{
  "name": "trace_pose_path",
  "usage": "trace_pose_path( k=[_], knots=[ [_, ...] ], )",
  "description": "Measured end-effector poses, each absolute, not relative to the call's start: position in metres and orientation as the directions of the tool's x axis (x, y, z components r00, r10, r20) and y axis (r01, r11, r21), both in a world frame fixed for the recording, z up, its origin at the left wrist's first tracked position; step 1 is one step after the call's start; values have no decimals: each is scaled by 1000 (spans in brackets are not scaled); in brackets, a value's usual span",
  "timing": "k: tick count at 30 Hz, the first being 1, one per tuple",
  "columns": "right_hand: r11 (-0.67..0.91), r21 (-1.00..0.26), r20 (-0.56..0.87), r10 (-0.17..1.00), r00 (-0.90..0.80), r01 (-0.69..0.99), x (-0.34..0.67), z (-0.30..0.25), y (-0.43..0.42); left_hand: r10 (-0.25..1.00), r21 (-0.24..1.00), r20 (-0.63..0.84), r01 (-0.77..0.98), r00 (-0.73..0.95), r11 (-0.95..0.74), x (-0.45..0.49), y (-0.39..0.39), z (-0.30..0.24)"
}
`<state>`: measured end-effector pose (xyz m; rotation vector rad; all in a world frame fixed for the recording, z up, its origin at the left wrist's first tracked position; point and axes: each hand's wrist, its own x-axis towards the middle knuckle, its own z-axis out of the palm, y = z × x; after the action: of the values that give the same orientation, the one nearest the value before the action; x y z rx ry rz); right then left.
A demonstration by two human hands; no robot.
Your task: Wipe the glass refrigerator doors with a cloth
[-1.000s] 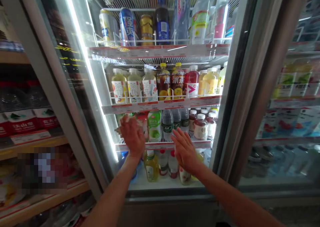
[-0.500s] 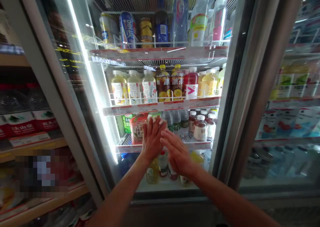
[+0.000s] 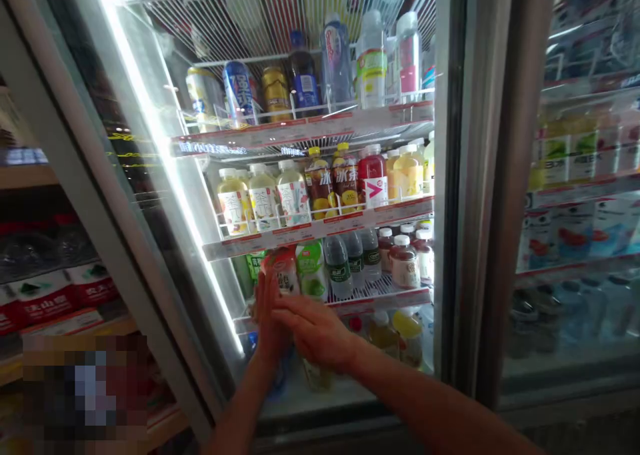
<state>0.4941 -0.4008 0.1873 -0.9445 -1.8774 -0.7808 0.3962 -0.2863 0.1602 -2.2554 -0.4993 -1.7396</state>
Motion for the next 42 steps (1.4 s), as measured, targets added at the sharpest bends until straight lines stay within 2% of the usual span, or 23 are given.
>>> trace_pose_path(
  k=[4,7,10,16,22,25,29,33,36,38,40,42],
  knots=[
    [577,114,877,324,-355,809,493,179,-398,81,33,993,459,86,-888,395,-279,169],
    [595,116,895,284,-343,796,492,173,-405,65,82,997,540,-51,-837,392,-272,176],
    [596,149,886,273,-374,789,487,170,-414,100,131,991,570,-85,-811,392,-271,182],
    [546,240,755,415,-508,803,474,164,-397,323,292,945,565,-47,-772,384,-278,197],
    [442,348,730,425,-535,827,467,155,-376,617,534,775,380,137,-755,353,-283,220],
    [327,337,740,487,-463,883,474,143,-375,752,675,636,344,176,-652,338,-291,212],
    [289,366,702,539,-467,884,479,135,-378,810,746,564,321,163,-584,326,-300,183],
    [271,260,773,517,-368,927,472,143,-393,897,869,364,253,253,-424,331,-311,170],
    [267,165,846,456,-275,950,475,152,-410,861,946,290,8,418,-323,355,-328,176],
    [230,177,884,390,-257,957,487,155,-418,794,957,291,-175,534,-234,380,-343,183],
    [152,194,925,301,-233,969,507,159,-424,717,956,267,-268,644,-115,408,-359,193],
    [80,175,963,194,-187,981,530,162,-428,630,957,250,-288,736,-43,434,-372,204]
  ],
)
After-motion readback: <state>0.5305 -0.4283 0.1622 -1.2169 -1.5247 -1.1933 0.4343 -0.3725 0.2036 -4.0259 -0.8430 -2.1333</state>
